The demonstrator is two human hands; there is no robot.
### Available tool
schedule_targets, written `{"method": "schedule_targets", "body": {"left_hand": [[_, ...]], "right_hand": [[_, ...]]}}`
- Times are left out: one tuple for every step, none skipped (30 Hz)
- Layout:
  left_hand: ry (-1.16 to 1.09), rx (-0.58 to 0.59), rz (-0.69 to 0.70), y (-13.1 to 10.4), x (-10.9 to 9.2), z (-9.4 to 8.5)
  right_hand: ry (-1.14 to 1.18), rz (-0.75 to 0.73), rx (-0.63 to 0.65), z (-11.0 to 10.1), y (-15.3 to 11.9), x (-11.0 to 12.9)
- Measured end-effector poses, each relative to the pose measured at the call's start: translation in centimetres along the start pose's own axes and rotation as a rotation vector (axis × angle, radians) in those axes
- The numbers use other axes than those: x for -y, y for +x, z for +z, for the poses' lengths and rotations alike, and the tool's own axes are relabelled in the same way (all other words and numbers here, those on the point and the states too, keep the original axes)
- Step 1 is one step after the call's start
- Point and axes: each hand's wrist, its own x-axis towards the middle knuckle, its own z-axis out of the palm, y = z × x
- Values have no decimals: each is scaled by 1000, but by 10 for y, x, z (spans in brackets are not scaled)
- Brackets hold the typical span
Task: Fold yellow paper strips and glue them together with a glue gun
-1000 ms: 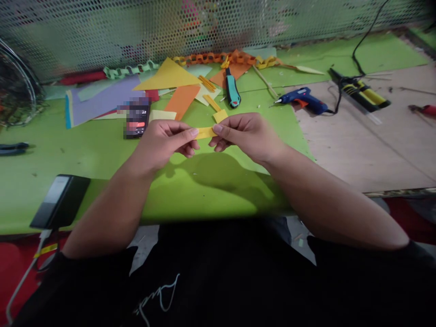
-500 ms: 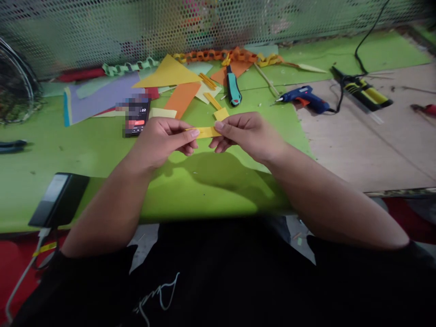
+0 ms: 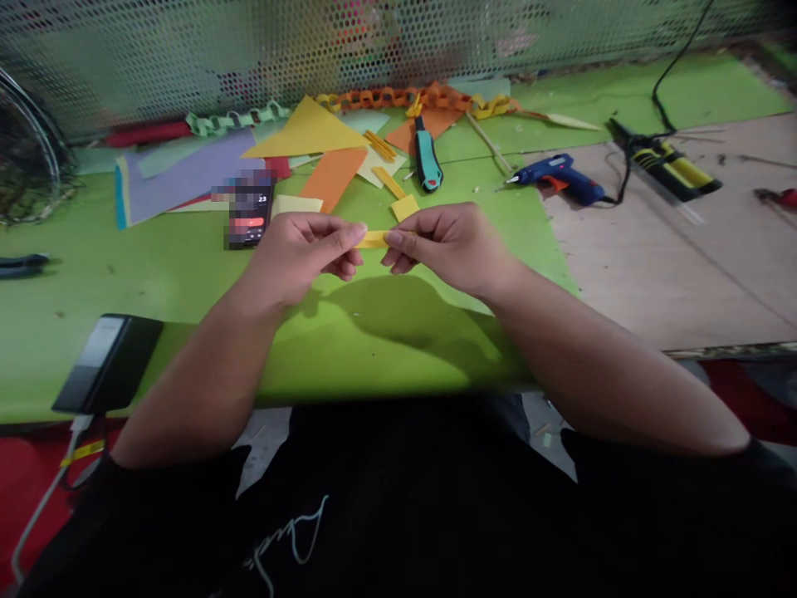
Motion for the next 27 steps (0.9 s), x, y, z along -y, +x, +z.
{"method": "schedule_targets", "body": {"left_hand": [[22,-10,-1,0,-1,0],[43,-16,-3,0,-2,0],[58,-20,-5,-1,-3,0],[72,-21,-7,-1,-5,0],[84,-14,-8,-1,-5,0],[96,-5,-5,-2,-6,-1],[108,5,0,-2,-6,-2],[120,12,9,-2,-7,-2],[132,15,19,-3,-7,-2],[139,16,28,-3,-7,-2],[143,15,35,-3,-6,-3],[146,15,40,-3,-6,-3],[146,18,40,-3,-6,-3],[146,21,40,-3,-6,-3],[147,22,38,-3,-6,-3],[149,20,36,-3,-6,-3],[150,13,35,-2,-6,-3],[148,7,34,-2,-5,-3],[140,3,33,-2,-4,-4],[127,-1,33,-2,-4,-4],[109,-2,35,-1,-3,-4],[88,-2,37,-1,-1,-3],[71,-1,35,-1,0,-3],[57,1,31,0,1,-3],[47,3,27,0,2,-2],[40,8,22,0,2,-2],[31,15,21,0,2,-1]], "right_hand": [[2,-1,6,0,0,0],[7,0,15,0,0,0],[17,3,26,-1,0,0],[29,10,38,-1,0,0],[43,19,49,-1,0,0],[56,32,61,-2,0,0],[69,46,72,-3,1,0],[82,61,81,-3,1,-1],[92,76,89,-4,1,-1],[100,89,95,-4,2,-1],[109,100,101,-4,2,-1],[116,111,109,-5,2,-1],[124,119,117,-5,2,0],[132,125,126,-5,2,0],[137,131,133,-5,2,1],[139,136,137,-5,2,1],[137,140,137,-5,2,2],[131,141,130,-5,2,3],[124,140,119,-5,2,4],[118,135,103,-5,2,5],[114,126,88,-4,2,6],[113,114,76,-4,2,7],[112,100,70,-3,2,7],[111,86,68,-2,1,7],[108,75,68,-1,1,6],[104,66,67,0,1,6],[100,61,64,0,0,5]]}}
